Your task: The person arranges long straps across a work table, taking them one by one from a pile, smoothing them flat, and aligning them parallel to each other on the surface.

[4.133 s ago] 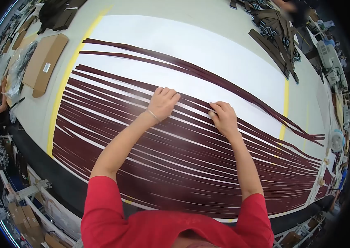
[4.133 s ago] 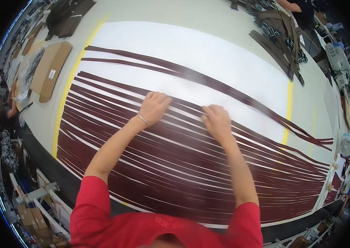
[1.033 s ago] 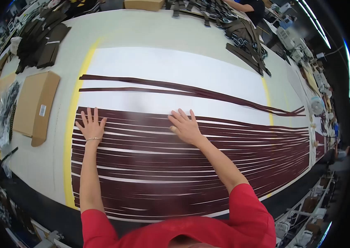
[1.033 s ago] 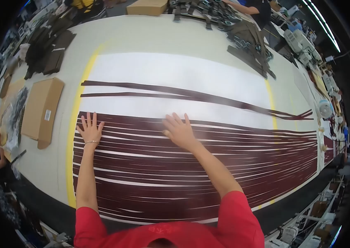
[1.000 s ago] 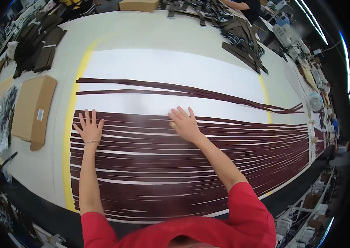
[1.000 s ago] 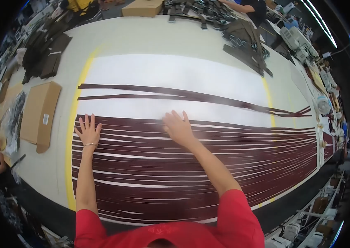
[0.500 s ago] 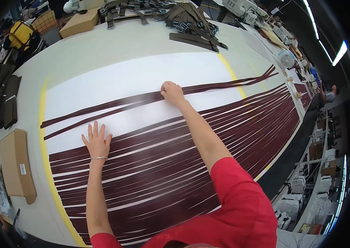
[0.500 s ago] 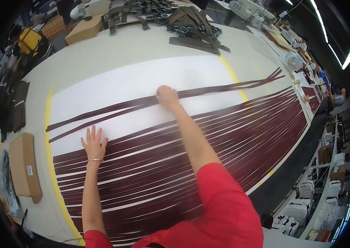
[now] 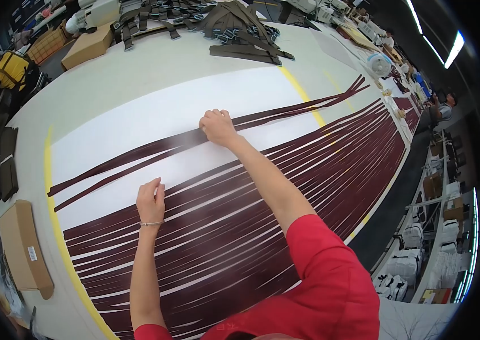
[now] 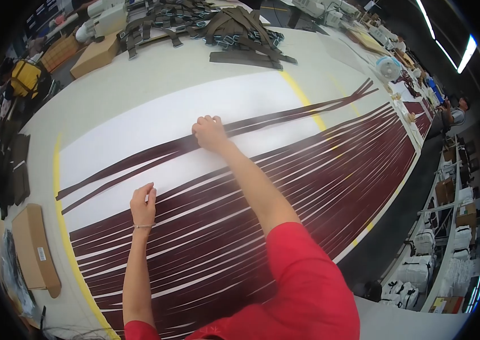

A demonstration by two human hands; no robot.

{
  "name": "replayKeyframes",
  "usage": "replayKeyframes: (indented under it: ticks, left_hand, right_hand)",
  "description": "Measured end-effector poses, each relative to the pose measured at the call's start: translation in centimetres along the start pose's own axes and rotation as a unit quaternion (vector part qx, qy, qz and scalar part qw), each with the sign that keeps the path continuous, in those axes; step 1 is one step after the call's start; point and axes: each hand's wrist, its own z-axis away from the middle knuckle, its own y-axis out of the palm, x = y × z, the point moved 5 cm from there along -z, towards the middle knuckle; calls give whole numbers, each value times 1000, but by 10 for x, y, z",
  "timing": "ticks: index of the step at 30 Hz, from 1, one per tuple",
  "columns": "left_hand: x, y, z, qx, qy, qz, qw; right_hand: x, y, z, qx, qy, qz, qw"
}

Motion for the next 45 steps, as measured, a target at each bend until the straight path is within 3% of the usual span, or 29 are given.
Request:
replayKeyframes:
  ticks: [2,4,6,8,10,14,16,18,20,27,30,31,33,34,38,39,43,44,45]
  left_hand:
    - [-3,19,-4,68,-123,228,963]
    - [-5,46,-11,100,-214,457,857]
    - [-19,70,-22,99,-203,612,758]
    - [-20,89,-43,87,-191,722,659]
    - [-21,81,-54,-18,-200,783,588]
    - [14,6,-59,-199,-151,733,632]
    - [52,-41,-55,-206,-58,761,612]
    - [91,-99,-44,-307,-61,745,589]
    - [126,-152,-23,-391,-72,703,590]
    - [220,-220,35,-454,-217,566,653]
    - [209,-233,51,-415,-324,338,780]
    - [189,-242,58,-373,-400,185,816]
    - [160,-253,62,-419,-334,-123,835]
    - [145,-250,62,-425,-290,-274,813]
    - [76,-152,40,-288,-19,-330,899]
    - [60,-116,31,-279,43,-355,891]
    - [-26,14,3,-75,65,-309,946]
    - [-44,41,0,-128,132,-293,938]
    - [-60,65,-4,-112,147,-287,940]
  right_hand:
    - [5,-23,-5,93,80,-152,981]
    - [10,-31,1,175,113,-298,932]
    - [22,-32,12,251,89,-439,858]
    - [27,-24,22,330,119,-438,828]
    - [24,-19,33,348,156,-451,807]
    - [12,-13,47,323,223,-442,807]
    - [6,-7,50,311,231,-434,814]
    - [-8,4,55,279,191,-400,852]
    - [-21,9,63,283,218,-328,875]
    - [-39,3,78,260,239,-324,878]
    - [-37,0,77,273,241,-314,877]
    - [-38,0,77,275,245,-314,875]
    - [-39,2,77,281,247,-318,871]
    - [-42,1,78,284,247,-318,870]
    - [-46,4,80,309,240,-346,853]
    - [-45,2,80,312,240,-351,850]
    - [-43,2,80,317,219,-354,852]
    - [-40,-1,80,313,210,-353,856]
    - [-41,1,80,312,200,-344,863]
